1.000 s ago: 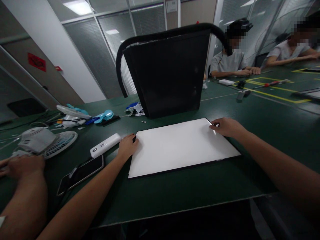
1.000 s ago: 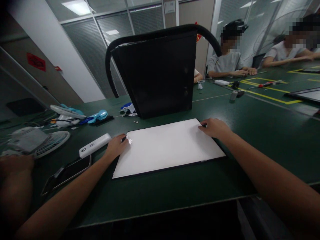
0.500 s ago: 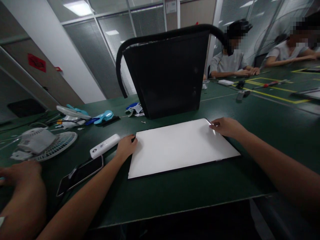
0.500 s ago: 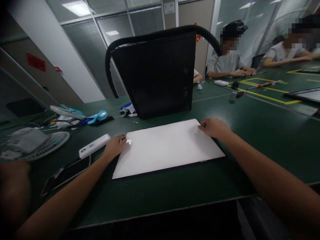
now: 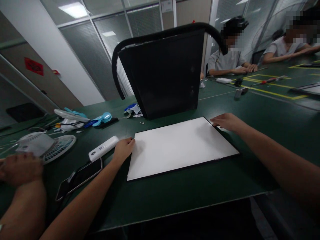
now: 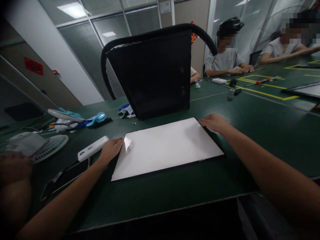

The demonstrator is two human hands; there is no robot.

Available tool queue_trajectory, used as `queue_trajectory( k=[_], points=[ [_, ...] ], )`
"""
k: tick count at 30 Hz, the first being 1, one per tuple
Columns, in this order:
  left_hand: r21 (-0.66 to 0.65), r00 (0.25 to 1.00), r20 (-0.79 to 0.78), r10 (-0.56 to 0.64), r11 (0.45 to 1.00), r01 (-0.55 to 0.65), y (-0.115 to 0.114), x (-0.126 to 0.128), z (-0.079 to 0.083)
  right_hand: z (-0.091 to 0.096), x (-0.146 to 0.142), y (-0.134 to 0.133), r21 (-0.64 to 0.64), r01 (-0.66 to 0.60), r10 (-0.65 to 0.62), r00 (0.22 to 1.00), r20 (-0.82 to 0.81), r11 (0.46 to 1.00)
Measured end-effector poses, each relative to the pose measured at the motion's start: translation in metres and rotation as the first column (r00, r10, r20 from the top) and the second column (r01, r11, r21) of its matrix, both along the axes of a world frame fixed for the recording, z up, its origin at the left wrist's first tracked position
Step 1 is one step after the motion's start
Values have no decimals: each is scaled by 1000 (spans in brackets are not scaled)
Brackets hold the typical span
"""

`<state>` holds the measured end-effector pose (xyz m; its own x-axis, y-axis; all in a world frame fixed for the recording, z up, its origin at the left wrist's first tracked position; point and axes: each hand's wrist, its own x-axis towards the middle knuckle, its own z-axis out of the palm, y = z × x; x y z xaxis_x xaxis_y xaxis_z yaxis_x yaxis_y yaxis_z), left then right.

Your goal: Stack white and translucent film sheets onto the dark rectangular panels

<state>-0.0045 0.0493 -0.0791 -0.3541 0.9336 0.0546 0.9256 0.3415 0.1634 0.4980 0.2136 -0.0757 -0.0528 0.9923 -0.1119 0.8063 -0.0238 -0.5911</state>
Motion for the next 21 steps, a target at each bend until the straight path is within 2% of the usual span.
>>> queue_trajectory(
  k=[2, 6, 9, 12, 16, 21],
  points=[
    [41, 998, 65, 13, 999, -15, 1, -3, -1, 3, 3, 2, -106, 61, -81, 977, -196, 992],
    [117, 976, 211, 46, 991, -72, 2, -11, -8, 9, 6, 0, -250, 87, -202, 852, -482, 964],
    [144, 959, 270, 84, 982, -126, 5, -18, -15, 10, 7, -2, -301, 72, -246, 767, -592, 951],
    [157, 961, 268, 75, 980, -120, 8, -23, -20, 6, 5, -1, -325, 67, -268, 730, -629, 943],
    [152, 970, 239, 39, 985, -77, 10, -25, -23, -3, -1, 1, -304, 17, -213, 751, -625, 953],
    [171, 966, 258, 18, 983, -64, 10, -17, -19, -12, -4, 2, -160, -10, -70, 870, -487, 987]
  ],
)
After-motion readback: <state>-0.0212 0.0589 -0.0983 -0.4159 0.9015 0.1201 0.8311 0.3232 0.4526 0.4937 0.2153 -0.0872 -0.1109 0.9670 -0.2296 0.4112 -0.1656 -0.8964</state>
